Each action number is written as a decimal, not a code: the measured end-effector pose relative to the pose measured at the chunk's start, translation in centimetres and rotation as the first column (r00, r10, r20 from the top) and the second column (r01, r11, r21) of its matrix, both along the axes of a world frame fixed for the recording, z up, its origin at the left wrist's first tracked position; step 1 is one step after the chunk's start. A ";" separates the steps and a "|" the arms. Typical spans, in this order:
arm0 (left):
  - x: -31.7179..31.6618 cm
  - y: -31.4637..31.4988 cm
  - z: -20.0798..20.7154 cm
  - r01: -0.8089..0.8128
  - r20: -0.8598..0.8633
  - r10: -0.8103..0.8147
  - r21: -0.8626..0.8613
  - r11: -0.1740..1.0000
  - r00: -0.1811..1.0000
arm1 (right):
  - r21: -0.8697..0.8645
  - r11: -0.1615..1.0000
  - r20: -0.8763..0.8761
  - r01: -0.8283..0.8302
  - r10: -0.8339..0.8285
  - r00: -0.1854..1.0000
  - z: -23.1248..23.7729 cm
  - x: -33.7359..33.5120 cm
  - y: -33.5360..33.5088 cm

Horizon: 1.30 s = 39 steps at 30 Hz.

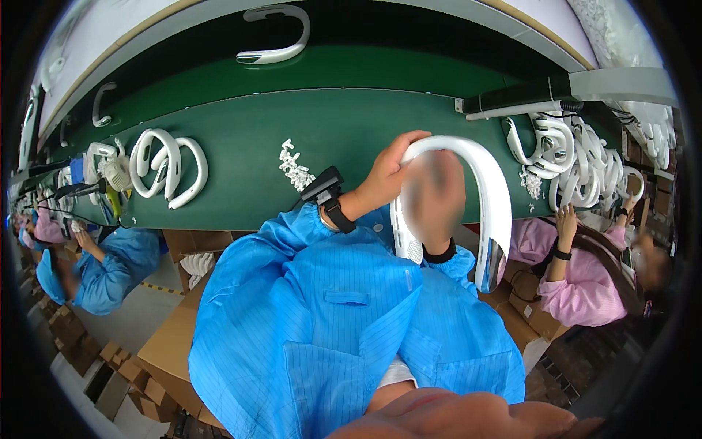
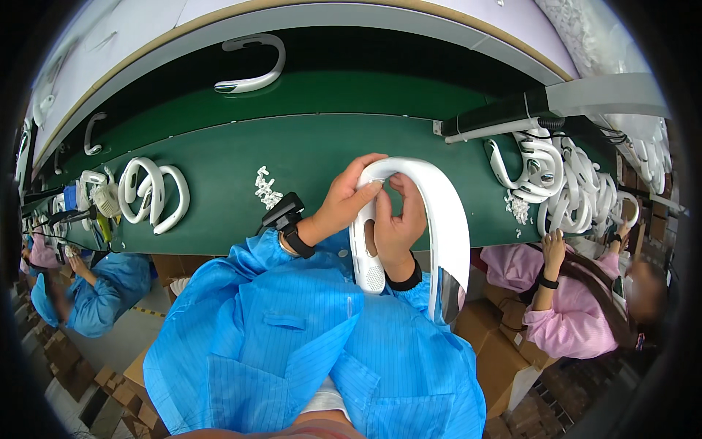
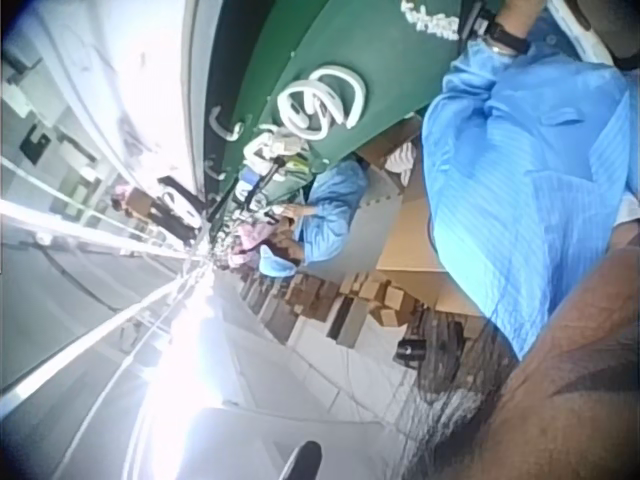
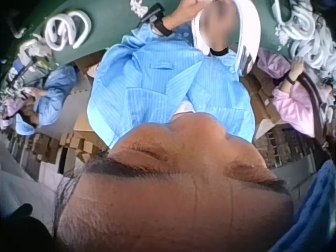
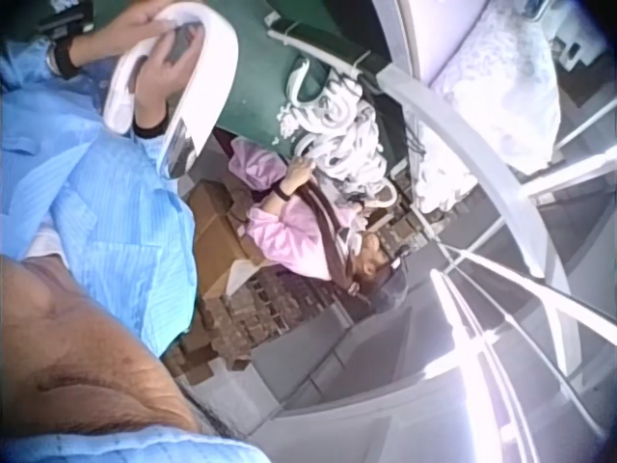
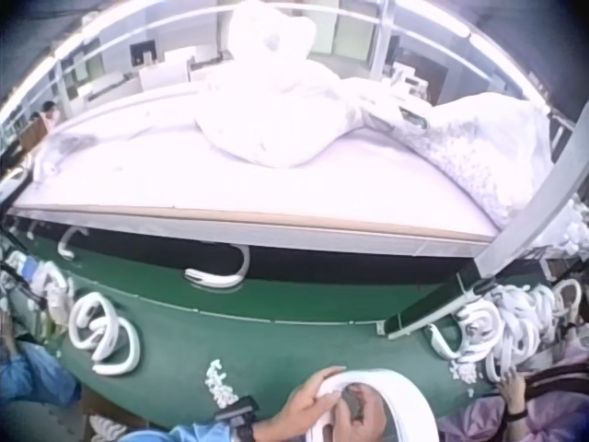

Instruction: Assembling components and white plastic housings for neck-worn electronic devices on a factory line.

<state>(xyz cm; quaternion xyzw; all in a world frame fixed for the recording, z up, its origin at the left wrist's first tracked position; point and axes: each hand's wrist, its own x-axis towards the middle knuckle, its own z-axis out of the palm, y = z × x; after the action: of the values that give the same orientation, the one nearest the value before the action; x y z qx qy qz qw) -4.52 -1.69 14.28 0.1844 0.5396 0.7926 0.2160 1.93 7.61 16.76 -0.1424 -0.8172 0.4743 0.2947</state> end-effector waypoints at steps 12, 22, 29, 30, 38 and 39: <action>0.3 -2.9 -0.9 0.011 0.114 -0.014 0.024 1.000 0.993 | -0.238 0.970 0.121 -0.051 0.082 0.989 -0.1 -1.4 -2.9; 0.1 -4.6 -4.0 -0.223 0.480 0.079 0.250 0.942 0.874 | 0.334 0.879 0.215 -0.341 0.281 0.935 -0.9 -3.0 -4.1; -3.9 -11.6 -6.3 -0.421 0.661 0.240 0.126 0.899 0.711 | 0.725 0.689 -0.236 -0.002 0.251 0.939 10.4 -11.1 2.6; -4.0 -13.1 -5.9 -0.479 0.711 0.270 0.108 0.871 0.650 | 0.782 0.605 -0.343 0.150 0.215 0.914 13.4 -13.1 4.2; -5.8 -22.1 -11.4 -0.536 0.795 0.208 0.167 0.828 0.569 | 0.943 0.209 -0.278 0.258 0.070 0.958 17.4 -23.4 16.0; -5.2 -23.5 -12.3 -0.568 0.787 0.249 0.152 0.809 0.564 | 0.859 0.339 -0.430 0.384 0.069 0.900 16.4 -22.9 13.3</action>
<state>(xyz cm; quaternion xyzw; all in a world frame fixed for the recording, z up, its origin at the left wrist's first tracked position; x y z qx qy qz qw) -9.72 -25.22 1.94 -0.2447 0.2645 0.9156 0.1787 -21.01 20.88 33.17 0.0676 -0.8439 -0.0874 0.5250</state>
